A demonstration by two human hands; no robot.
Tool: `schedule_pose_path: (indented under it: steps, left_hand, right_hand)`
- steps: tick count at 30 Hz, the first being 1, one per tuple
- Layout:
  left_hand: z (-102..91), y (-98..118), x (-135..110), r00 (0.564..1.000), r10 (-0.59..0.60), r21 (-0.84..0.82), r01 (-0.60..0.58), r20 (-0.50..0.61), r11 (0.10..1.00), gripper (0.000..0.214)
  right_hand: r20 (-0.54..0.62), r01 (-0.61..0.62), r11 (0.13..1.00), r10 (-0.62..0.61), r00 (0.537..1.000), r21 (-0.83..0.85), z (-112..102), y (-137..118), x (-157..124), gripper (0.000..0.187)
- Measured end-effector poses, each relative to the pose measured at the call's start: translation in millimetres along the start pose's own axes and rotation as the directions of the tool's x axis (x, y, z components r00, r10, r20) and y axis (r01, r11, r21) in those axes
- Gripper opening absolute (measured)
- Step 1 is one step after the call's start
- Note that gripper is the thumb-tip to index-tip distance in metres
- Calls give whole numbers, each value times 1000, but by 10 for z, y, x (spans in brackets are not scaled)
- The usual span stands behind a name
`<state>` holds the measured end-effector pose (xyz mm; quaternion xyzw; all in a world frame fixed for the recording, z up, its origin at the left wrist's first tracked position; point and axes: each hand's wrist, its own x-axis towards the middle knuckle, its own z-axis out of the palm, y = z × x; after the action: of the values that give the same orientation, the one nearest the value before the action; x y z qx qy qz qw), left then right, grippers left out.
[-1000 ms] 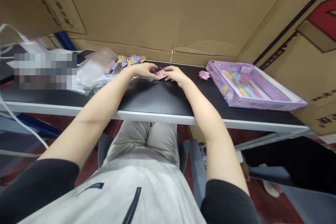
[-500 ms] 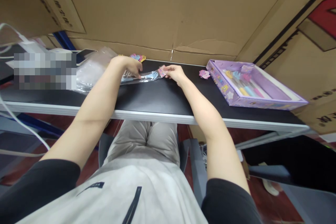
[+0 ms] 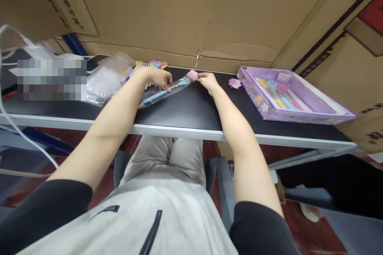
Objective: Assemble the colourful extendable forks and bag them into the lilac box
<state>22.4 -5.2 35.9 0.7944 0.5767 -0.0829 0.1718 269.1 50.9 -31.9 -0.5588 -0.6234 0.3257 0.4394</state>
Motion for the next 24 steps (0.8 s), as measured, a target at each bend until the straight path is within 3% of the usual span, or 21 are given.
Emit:
schedule_pose_path:
  steps: [3,6,9,13,15,19,24]
  left_hand:
    - [28,80,-47,999,-28,-78,25,-33,997,76]
    - [90,149,-23,993,-76,-189,58,-90,980,71]
    - [179,267,24,980,-125,-351,65,-153,934,58]
    - [308,373,135,953,-167,-498,19,-254,867,33]
    - [356,342,204,924,-188,-468,11,-334,883,27]
    - [396,183,301,855,-157,-211,57,-494,976,30]
    - [396,110,307,893,-48,-42,33,-448,999,34]
  right_hand:
    - [108,86,986,-71,992,-141,30,41,5,46]
    - [205,195,900,-121,971,-389,35,-38,-108,58]
    - [308,250,763,-70,949,-597,41,-162,-261,63]
    - [380,262,654,42,924,-709,72,-255,-363,62]
    - [387,272,625,54,920,-732,80,-265,-368,61]
    - [396,279,599,68,916,-750,63,-295,-386,60]
    - [426,308,586,71,902,-750,-10,-368,-450,61]
